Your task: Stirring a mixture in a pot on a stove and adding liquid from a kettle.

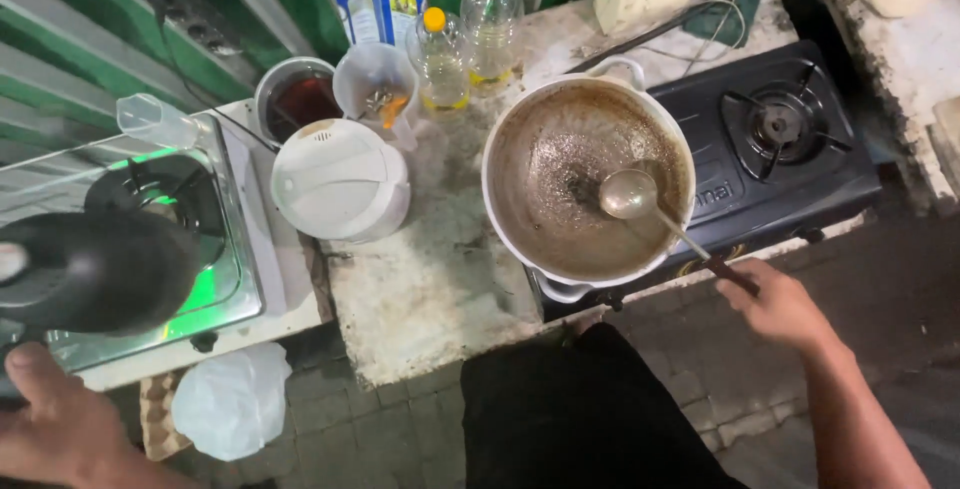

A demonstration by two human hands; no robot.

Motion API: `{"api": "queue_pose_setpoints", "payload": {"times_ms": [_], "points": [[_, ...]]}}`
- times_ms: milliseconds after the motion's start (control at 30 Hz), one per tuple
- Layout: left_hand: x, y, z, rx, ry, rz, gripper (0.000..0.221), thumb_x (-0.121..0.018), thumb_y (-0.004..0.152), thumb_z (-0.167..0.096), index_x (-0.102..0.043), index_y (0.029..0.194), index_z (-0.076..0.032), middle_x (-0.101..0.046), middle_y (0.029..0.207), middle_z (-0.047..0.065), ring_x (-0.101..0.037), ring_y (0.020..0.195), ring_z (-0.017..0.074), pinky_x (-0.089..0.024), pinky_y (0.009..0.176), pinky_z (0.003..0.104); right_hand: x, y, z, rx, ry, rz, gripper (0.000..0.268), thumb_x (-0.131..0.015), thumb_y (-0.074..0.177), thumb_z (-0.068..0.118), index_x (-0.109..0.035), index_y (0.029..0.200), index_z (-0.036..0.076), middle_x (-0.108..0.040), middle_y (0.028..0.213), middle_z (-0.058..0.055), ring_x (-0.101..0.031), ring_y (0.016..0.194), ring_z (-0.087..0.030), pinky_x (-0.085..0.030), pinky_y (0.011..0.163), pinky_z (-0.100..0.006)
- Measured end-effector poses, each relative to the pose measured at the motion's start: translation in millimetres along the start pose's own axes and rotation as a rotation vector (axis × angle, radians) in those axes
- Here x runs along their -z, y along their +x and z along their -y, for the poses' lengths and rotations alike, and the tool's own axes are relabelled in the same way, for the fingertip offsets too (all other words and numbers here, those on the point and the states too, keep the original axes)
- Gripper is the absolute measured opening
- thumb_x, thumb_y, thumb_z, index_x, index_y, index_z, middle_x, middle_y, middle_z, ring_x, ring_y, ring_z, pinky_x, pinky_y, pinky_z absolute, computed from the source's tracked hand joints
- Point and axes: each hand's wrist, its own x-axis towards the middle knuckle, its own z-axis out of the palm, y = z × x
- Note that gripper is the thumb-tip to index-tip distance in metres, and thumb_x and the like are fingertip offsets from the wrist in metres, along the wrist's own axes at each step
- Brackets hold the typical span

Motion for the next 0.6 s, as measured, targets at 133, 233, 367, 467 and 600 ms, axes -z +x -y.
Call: {"api": "queue_pose_setpoints", "payload": {"times_ms": [133,233,367,467,600], "points": [[22.7,-22.2,-65.8,-0.067,-0.153,0.133,0.022,-0.084,0.12,-0.005,-0.068,0.105,-0.001,-0.058,0.091,0.004,-0.048,0.085,0.0114,-0.041,0.071,0.034,23.5,4.9,24.2,0.081,-0.06,0.027,0.035,-0.057,0.095,0.035,-0.065,0.12,0.012,-0.074,0.089,-0.01,-0.066,0.081,-0.026,-0.046,0.073,-0.036],[20.3,-43.1,-155.9,-0.238,-0.215,0.358,0.039,-0.097,0.099,-0.022,-0.073,0.107,0.008,-0.069,0.092,0.013,-0.056,0.078,0.0176,-0.046,0.069,0.033,24.5,22.8,13.1,0.153,-0.067,0.046,0.036,-0.055,0.095,0.036,-0.062,0.12,0.011,-0.073,0.093,-0.014,-0.067,0.08,-0.03,-0.047,0.07,-0.038],[-21.9,-78.4,-263.9,-0.713,0.045,0.522,0.044,-0.075,0.091,-0.052,-0.06,0.076,-0.014,-0.05,0.059,0.003,-0.046,0.054,0.0219,-0.035,0.05,0.039,25.9,38.8,7.6,0.202,-0.136,0.035,0.045,-0.054,0.094,0.042,-0.056,0.131,0.018,-0.074,0.094,-0.018,-0.067,0.093,-0.038,-0.049,0.074,-0.046],[-24.5,-99.4,-350.5,-0.894,0.185,0.663,0.045,-0.064,0.09,-0.061,-0.064,0.081,-0.017,-0.063,0.063,0.006,-0.065,0.061,0.0312,-0.048,0.056,0.047,24.7,46.9,-1.2,0.261,-0.144,0.022,0.047,-0.055,0.094,0.04,-0.055,0.136,0.019,-0.072,0.106,-0.02,-0.066,0.105,-0.038,-0.051,0.084,-0.05],[-58.0,-132.7,-410.3,-0.929,0.29,0.99,0.045,-0.053,0.088,-0.058,-0.068,0.085,-0.016,-0.072,0.075,0.006,-0.072,0.078,0.0352,-0.056,0.072,0.053,30.7,48.5,-4.5,0.292,-0.195,0.057,0.053,-0.053,0.095,0.042,-0.045,0.146,0.027,-0.068,0.122,-0.022,-0.062,0.118,-0.041,-0.049,0.098,-0.054]]}}
